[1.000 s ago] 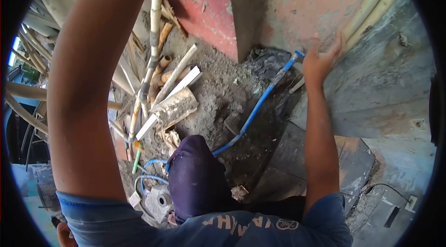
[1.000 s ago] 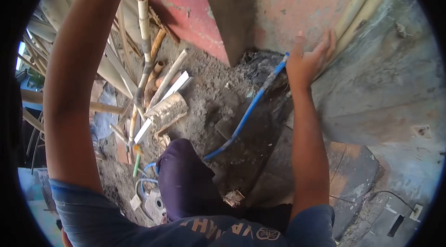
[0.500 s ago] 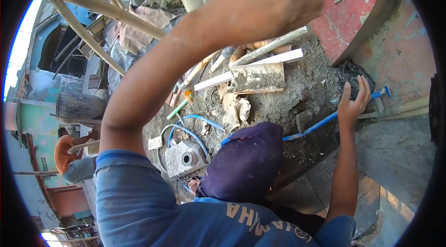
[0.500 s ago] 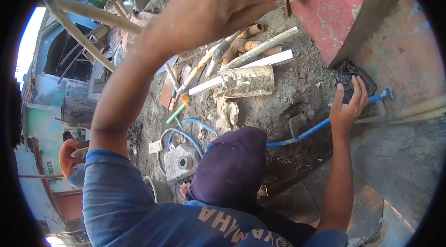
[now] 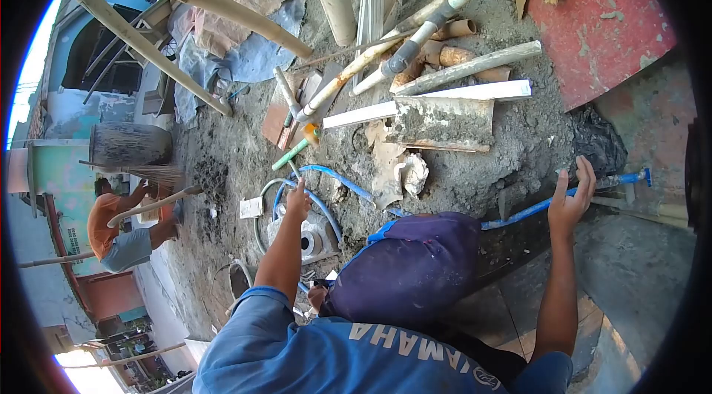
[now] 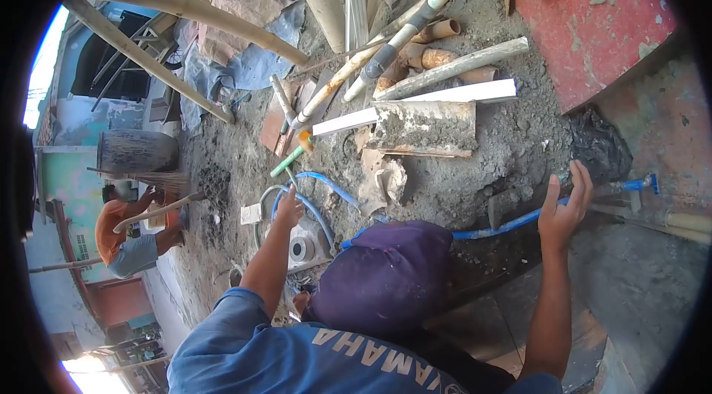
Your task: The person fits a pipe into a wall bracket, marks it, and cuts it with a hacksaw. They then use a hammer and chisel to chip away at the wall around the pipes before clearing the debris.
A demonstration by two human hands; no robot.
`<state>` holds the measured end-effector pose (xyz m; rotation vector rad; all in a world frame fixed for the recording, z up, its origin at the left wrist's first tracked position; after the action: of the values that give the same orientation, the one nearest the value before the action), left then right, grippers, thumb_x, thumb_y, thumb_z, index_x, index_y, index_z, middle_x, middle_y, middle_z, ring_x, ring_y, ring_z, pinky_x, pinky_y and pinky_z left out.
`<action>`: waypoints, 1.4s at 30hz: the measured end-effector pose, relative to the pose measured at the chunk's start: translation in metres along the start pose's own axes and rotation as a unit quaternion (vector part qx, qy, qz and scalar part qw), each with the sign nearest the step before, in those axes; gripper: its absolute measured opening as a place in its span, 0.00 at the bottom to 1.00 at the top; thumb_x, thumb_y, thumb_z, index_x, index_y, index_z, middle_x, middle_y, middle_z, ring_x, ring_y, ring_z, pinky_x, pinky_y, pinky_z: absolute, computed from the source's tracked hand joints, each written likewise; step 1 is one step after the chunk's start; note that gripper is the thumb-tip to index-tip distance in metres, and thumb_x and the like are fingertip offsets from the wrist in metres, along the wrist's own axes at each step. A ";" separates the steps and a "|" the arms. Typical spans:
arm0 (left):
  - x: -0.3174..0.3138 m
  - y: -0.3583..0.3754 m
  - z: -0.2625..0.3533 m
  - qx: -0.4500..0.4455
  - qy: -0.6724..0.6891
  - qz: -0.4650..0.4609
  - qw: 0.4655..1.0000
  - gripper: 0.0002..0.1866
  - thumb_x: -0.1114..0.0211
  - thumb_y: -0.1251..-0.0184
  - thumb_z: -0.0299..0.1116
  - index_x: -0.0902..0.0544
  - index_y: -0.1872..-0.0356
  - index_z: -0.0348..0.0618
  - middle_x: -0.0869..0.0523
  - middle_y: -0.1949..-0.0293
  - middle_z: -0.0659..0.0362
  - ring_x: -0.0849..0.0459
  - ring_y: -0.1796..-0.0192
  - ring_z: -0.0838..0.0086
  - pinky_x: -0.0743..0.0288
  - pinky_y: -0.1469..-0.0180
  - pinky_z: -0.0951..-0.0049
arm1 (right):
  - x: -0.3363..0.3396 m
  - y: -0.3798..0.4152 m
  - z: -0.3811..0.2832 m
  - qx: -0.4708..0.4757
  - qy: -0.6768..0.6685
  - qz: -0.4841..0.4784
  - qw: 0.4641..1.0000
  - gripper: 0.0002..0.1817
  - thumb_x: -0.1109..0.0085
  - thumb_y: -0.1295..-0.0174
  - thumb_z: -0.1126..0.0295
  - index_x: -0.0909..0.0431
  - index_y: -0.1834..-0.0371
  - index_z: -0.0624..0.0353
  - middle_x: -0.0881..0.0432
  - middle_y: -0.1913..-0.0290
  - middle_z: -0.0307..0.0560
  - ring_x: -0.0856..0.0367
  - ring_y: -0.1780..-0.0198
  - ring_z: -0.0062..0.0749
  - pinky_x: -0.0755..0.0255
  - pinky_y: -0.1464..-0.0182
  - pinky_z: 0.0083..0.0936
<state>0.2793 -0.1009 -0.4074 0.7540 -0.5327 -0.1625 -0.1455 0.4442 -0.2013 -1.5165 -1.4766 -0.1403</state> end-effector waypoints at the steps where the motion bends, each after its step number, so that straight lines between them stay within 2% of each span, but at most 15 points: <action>1: -0.002 0.000 -0.003 -0.002 0.001 -0.002 1.000 0.18 0.39 0.30 0.46 0.23 0.51 0.42 0.25 0.71 0.62 0.24 0.70 0.72 0.29 0.72 0.67 | 0.000 -0.001 -0.001 0.001 -0.011 0.003 1.000 0.18 0.42 0.36 0.72 0.27 0.44 0.67 0.25 0.43 0.57 0.26 0.42 0.50 0.33 0.40 0.41; 5: -0.038 0.035 0.026 -0.081 0.088 -0.100 0.988 0.13 0.50 0.23 0.39 0.22 0.54 0.42 0.30 0.79 0.66 0.32 0.81 0.79 0.35 0.80 0.75 | 0.006 -0.010 -0.002 -0.018 -0.035 0.016 0.999 0.18 0.42 0.36 0.72 0.26 0.45 0.67 0.25 0.44 0.57 0.25 0.44 0.49 0.30 0.43 0.38; 7: -0.025 0.065 0.050 -0.160 -0.042 -0.016 0.986 0.15 0.51 0.23 0.41 0.21 0.59 0.41 0.32 0.81 0.67 0.33 0.82 0.81 0.38 0.80 0.76 | 0.009 -0.012 0.001 -0.018 -0.042 0.026 0.999 0.18 0.41 0.36 0.72 0.26 0.44 0.66 0.25 0.44 0.57 0.25 0.44 0.48 0.29 0.45 0.37; 11: 0.015 0.093 0.084 -0.289 -0.028 0.048 0.956 0.19 0.53 0.23 0.42 0.20 0.63 0.38 0.27 0.81 0.62 0.29 0.79 0.77 0.35 0.76 0.72 | 0.012 -0.018 0.003 -0.025 -0.063 0.029 0.997 0.18 0.41 0.35 0.71 0.26 0.44 0.66 0.24 0.44 0.56 0.24 0.45 0.47 0.28 0.47 0.36; 13: 0.023 0.162 0.136 -0.550 -0.210 0.184 0.787 0.18 0.51 0.24 0.39 0.19 0.63 0.36 0.19 0.76 0.54 0.22 0.73 0.66 0.28 0.67 0.65 | 0.017 -0.024 0.001 -0.015 -0.067 0.036 0.997 0.17 0.42 0.35 0.71 0.26 0.45 0.66 0.24 0.45 0.56 0.24 0.46 0.47 0.28 0.47 0.35; 18: 0.028 0.325 0.236 -0.575 -0.349 0.200 0.712 0.13 0.45 0.28 0.34 0.17 0.59 0.35 0.15 0.68 0.45 0.16 0.67 0.53 0.25 0.62 0.63 | 0.032 -0.043 -0.021 0.020 -0.107 0.050 0.993 0.16 0.42 0.35 0.71 0.25 0.46 0.66 0.23 0.45 0.56 0.23 0.47 0.46 0.27 0.49 0.35; 21: 0.016 0.415 0.267 -0.637 -0.343 0.160 0.672 0.10 0.42 0.31 0.28 0.16 0.57 0.35 0.14 0.64 0.45 0.13 0.64 0.56 0.23 0.60 0.67 | 0.041 -0.054 -0.049 0.041 -0.157 0.041 0.986 0.20 0.41 0.35 0.67 0.27 0.44 0.66 0.25 0.43 0.57 0.24 0.44 0.48 0.29 0.45 0.37; 25: -0.035 0.507 0.264 -0.735 -0.363 -0.053 0.570 0.12 0.35 0.42 0.21 0.14 0.56 0.41 0.16 0.74 0.52 0.17 0.73 0.65 0.26 0.70 0.69 | 0.076 -0.076 -0.137 0.141 -0.237 0.047 0.960 0.31 0.38 0.37 0.55 0.32 0.38 0.66 0.28 0.40 0.58 0.28 0.39 0.52 0.34 0.38 0.42; 27: -0.067 0.542 0.254 -0.800 -0.364 -0.150 0.452 0.18 0.31 0.51 0.24 0.13 0.55 0.45 0.30 0.84 0.63 0.32 0.83 0.73 0.39 0.78 0.70 | 0.099 -0.084 -0.164 0.155 -0.253 0.058 0.953 0.35 0.37 0.39 0.51 0.33 0.36 0.65 0.29 0.38 0.59 0.29 0.38 0.53 0.36 0.37 0.43; 29: -0.089 0.561 0.249 -0.820 -0.376 -0.207 0.378 0.19 0.28 0.52 0.26 0.13 0.54 0.46 0.31 0.84 0.64 0.31 0.83 0.73 0.40 0.79 0.68 | 0.096 -0.085 -0.180 0.163 -0.254 -0.060 0.951 0.33 0.38 0.38 0.53 0.33 0.35 0.63 0.25 0.42 0.56 0.27 0.40 0.48 0.35 0.38 0.41; 32: -0.100 0.563 0.248 -0.818 -0.362 -0.231 0.382 0.15 0.30 0.47 0.25 0.13 0.55 0.46 0.26 0.83 0.61 0.24 0.80 0.71 0.33 0.76 0.67 | 0.079 -0.081 -0.151 0.037 -0.330 -0.239 0.912 0.10 0.40 0.35 0.66 0.18 0.59 0.63 0.16 0.66 0.45 0.18 0.63 0.34 0.27 0.58 0.28; 34: -0.091 0.538 0.267 -0.794 -0.380 -0.195 0.432 0.13 0.31 0.46 0.23 0.13 0.57 0.43 0.21 0.79 0.58 0.20 0.76 0.69 0.28 0.72 0.68 | 0.084 -0.082 -0.128 0.003 -0.370 -0.208 0.906 0.07 0.39 0.37 0.71 0.19 0.68 0.65 0.18 0.73 0.44 0.19 0.69 0.28 0.29 0.65 0.22; 35: -0.086 0.517 0.278 -0.767 -0.398 -0.160 0.477 0.12 0.32 0.44 0.21 0.14 0.58 0.41 0.16 0.76 0.55 0.15 0.72 0.67 0.23 0.68 0.68 | 0.083 -0.078 -0.106 -0.070 -0.343 -0.292 0.890 0.07 0.36 0.39 0.71 0.19 0.68 0.65 0.19 0.76 0.42 0.23 0.72 0.22 0.32 0.67 0.21; 37: -0.084 0.492 0.293 -0.760 -0.401 -0.169 0.482 0.08 0.34 0.41 0.26 0.14 0.60 0.39 0.13 0.71 0.53 0.13 0.70 0.62 0.21 0.65 0.65 | 0.088 -0.077 -0.108 -0.009 -0.334 -0.367 0.868 0.10 0.34 0.41 0.68 0.19 0.70 0.65 0.21 0.78 0.40 0.27 0.74 0.20 0.34 0.69 0.21; 42: -0.074 0.442 0.321 -0.653 -0.434 -0.186 0.592 0.09 0.41 0.32 0.28 0.15 0.61 0.34 0.12 0.64 0.52 0.14 0.62 0.72 0.23 0.56 0.73 | 0.094 -0.094 -0.101 0.000 -0.331 -0.303 0.893 0.12 0.35 0.41 0.66 0.18 0.71 0.67 0.20 0.77 0.42 0.27 0.74 0.21 0.33 0.69 0.23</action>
<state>0.0294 0.0477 0.0613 -0.8071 -0.9595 -1.2270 -0.1452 0.4210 -0.0357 -1.0857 -2.4754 0.0199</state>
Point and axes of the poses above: each hand's wrist, its own y-axis away from the middle knuckle, its own x-axis out of the back of the hand, z = x × y, the point moved 7 cm from there along -y, towards the middle knuckle
